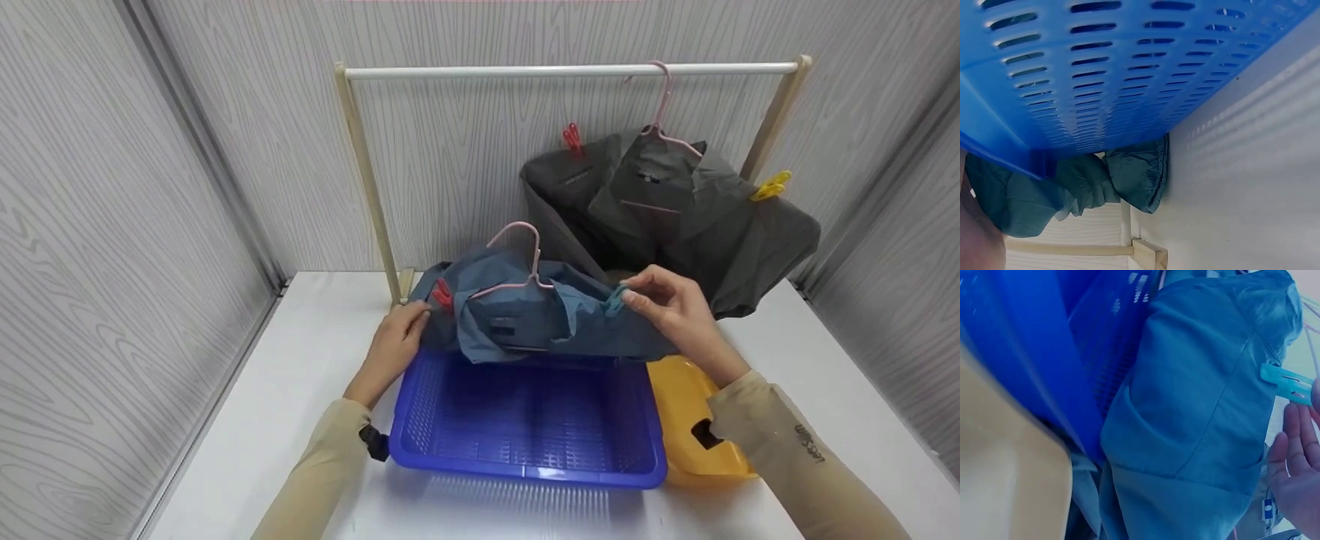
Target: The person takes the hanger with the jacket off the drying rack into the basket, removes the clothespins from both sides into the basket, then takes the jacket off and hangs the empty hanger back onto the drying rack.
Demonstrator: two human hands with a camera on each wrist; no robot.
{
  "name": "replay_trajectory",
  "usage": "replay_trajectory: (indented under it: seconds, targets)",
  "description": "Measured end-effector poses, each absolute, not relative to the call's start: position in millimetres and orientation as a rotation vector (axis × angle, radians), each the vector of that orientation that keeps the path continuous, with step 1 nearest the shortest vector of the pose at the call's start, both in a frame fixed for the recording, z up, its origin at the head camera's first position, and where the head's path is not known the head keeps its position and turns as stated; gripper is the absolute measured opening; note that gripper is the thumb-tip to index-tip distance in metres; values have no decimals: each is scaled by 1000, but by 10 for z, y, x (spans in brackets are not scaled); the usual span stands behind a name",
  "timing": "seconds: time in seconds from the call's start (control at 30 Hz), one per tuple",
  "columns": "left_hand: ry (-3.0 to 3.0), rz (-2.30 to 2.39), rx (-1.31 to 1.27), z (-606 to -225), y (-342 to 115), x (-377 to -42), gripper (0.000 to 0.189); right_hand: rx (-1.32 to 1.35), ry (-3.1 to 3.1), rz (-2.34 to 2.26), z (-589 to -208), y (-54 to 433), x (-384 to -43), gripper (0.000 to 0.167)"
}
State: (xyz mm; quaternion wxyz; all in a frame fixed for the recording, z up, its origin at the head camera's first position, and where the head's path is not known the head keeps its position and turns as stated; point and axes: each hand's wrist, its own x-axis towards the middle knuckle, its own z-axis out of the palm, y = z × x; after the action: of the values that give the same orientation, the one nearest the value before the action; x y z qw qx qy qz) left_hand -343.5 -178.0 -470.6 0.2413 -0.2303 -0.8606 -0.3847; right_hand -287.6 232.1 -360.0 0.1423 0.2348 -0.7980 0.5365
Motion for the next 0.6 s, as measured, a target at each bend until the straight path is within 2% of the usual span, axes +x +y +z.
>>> replay_trajectory:
  seconds: [0.17,0.4,0.6]
  targets:
    - [-2372,-1063,-614,-4693,-1777,-3430,16,583,-2206,1664,-3697,2458,-2966,13]
    - [-2349,-1064,-620,-4688,-1776,-3433,14,585,-2268,1687,-3661,2684,-2808,33]
    - [-2340,-1062,-627,-4709,-1780,-3438,14,653,-2309,1572,-3688,2892,-2653,32]
